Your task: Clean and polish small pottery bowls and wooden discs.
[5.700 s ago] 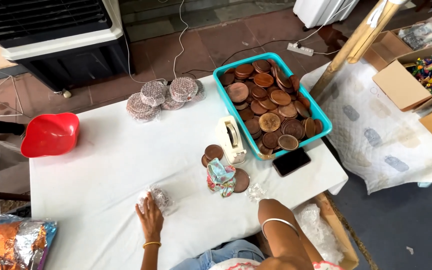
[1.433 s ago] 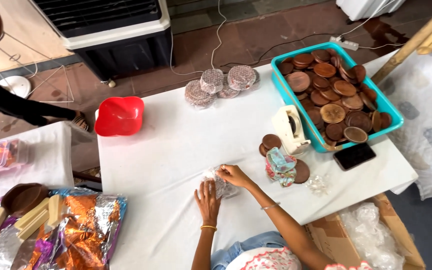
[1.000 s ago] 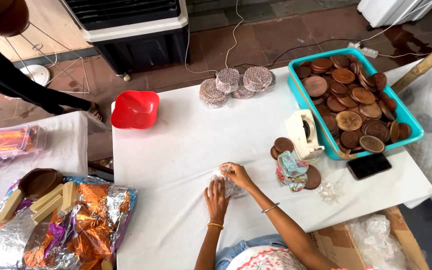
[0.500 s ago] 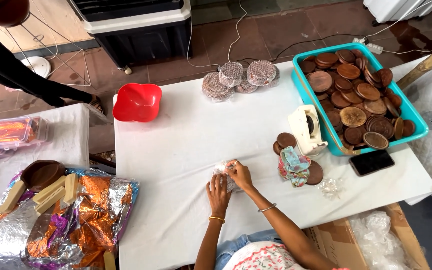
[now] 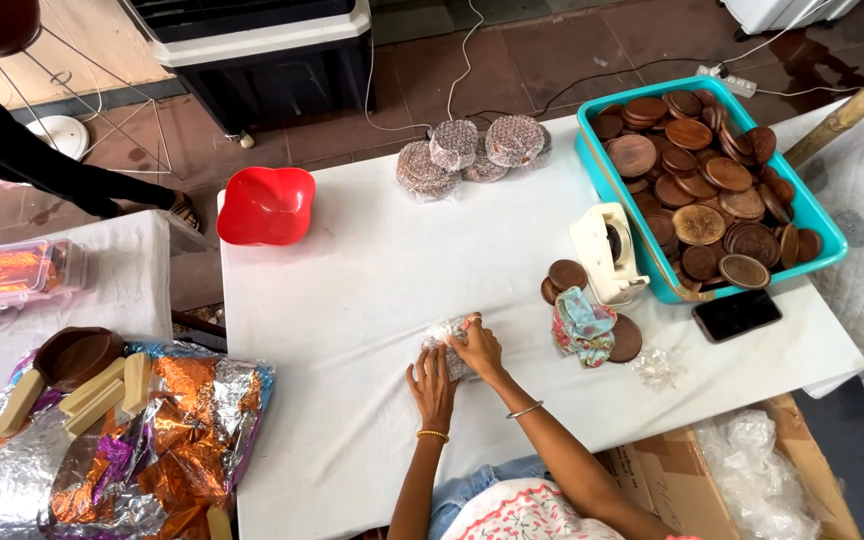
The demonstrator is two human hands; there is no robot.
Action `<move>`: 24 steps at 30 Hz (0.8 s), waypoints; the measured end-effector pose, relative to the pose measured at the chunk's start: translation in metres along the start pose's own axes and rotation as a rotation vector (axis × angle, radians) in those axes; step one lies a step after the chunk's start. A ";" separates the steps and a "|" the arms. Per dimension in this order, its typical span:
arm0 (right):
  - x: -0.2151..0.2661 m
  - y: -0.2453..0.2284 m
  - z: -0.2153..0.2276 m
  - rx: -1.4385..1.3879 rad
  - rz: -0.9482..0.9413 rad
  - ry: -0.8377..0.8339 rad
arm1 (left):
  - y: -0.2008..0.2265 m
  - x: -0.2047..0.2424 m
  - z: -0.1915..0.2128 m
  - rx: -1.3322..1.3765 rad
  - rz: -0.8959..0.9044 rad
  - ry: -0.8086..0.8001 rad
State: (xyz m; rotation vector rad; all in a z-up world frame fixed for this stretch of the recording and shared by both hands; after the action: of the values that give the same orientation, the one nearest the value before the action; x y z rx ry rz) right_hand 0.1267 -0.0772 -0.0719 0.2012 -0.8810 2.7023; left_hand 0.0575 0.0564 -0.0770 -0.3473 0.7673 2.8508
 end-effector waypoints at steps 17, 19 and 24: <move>-0.005 0.073 -0.009 -0.076 -0.216 -0.104 | 0.002 -0.002 -0.005 -0.080 -0.063 0.047; -0.003 0.087 -0.007 -0.065 -0.239 -0.114 | 0.003 0.000 -0.003 -0.097 -0.068 0.039; -0.001 0.131 -0.011 -0.039 -0.048 -0.110 | 0.016 -0.007 0.022 0.009 -0.022 0.032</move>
State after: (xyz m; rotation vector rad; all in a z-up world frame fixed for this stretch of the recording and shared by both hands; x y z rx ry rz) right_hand 0.0858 -0.1715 -0.1535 0.3602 -0.9471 2.6487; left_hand 0.0565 0.0531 -0.0487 -0.3984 0.7772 2.8269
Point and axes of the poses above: each hand's wrist, its own x-axis away from the middle knuckle, its own z-axis out of the back of the hand, y = z × x, the point moved 4 cm from there along -x, towards the middle knuckle, and after that the axes turned 8 degrees about x, right-handed, at the moved point
